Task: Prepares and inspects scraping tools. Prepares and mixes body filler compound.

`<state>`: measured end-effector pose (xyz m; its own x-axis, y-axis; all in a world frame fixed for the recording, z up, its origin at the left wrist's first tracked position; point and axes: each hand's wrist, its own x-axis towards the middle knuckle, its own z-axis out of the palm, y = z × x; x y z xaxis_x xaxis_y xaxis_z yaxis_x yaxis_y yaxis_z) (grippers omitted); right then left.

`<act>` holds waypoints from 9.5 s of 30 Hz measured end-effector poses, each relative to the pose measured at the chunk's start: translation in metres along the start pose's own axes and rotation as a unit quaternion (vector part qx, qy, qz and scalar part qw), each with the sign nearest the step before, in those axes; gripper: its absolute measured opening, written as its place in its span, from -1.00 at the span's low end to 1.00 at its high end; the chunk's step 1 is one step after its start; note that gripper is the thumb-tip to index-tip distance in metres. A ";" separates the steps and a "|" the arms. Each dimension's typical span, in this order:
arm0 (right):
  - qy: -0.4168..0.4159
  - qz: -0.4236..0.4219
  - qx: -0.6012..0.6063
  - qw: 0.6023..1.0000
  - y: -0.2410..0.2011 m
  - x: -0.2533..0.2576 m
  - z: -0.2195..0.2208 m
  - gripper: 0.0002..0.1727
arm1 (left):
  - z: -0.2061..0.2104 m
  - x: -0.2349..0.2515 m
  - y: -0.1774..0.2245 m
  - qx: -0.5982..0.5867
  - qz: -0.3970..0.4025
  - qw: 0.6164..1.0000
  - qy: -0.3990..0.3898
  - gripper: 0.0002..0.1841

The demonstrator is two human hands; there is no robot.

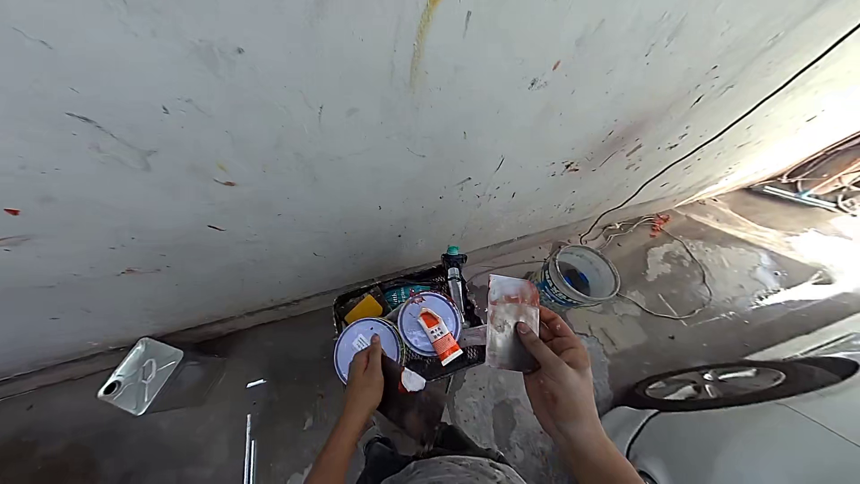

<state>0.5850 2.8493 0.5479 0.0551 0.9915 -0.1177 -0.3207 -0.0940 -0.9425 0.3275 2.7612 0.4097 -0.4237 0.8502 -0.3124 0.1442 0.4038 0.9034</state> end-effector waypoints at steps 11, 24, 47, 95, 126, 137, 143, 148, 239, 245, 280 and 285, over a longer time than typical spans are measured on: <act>0.014 0.101 -0.062 0.993 0.017 0.033 -0.051 -0.68 | 0.075 0.020 -0.004 0.225 -0.116 0.958 -0.134 -0.35; -0.450 0.028 -0.682 0.576 0.102 0.122 0.054 -0.79 | -0.015 -0.051 -0.007 0.202 -0.077 0.970 0.110 -0.37; -0.338 -0.227 -0.693 0.595 -0.009 0.077 0.027 -0.69 | 0.019 -0.002 -0.009 0.198 -0.102 0.974 -0.043 -0.39; -0.424 -0.509 -0.164 0.731 -0.085 0.043 0.098 -0.68 | -0.068 -0.059 0.195 0.064 0.508 0.775 0.372 -0.74; -0.186 0.010 -0.365 0.912 0.039 0.102 -0.041 -0.78 | 0.075 0.012 -0.010 0.214 -0.147 0.957 -0.130 -0.33; -0.414 -0.086 -0.687 0.591 0.069 0.123 0.035 -0.56 | -0.005 -0.031 -0.021 0.204 -0.105 0.973 0.001 -0.37; -0.477 -0.039 -0.776 0.410 0.134 0.104 0.085 -0.75 | -0.045 -0.062 -0.039 0.199 -0.112 0.971 0.076 -0.35; -0.487 0.022 -0.786 0.381 0.187 0.107 0.091 -0.67 | -0.043 -0.066 -0.035 0.171 -0.105 0.976 0.084 -0.38; -0.489 -0.507 -0.400 0.587 -0.089 0.099 0.134 -0.48 | -0.087 -0.068 0.138 -0.056 0.415 0.837 0.352 -0.75; -0.603 0.231 -0.195 0.738 -0.091 0.096 0.145 -0.61 | -0.097 -0.056 0.120 -0.142 0.419 0.846 0.298 -0.80; -0.164 0.113 0.124 0.972 0.002 0.035 0.159 -0.24 | -0.102 -0.080 0.131 -0.451 0.157 0.847 0.235 -0.64; -0.167 0.037 0.082 0.982 -0.003 0.028 0.162 -0.17 | -0.094 -0.088 0.136 -0.463 0.176 0.852 0.173 -0.66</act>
<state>0.4344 2.8921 0.5975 -0.2786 0.9592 -0.0485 -0.4616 -0.1780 -0.8691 0.3001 2.7093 0.5882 -0.7604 0.6493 -0.0143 -0.3824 -0.4298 0.8180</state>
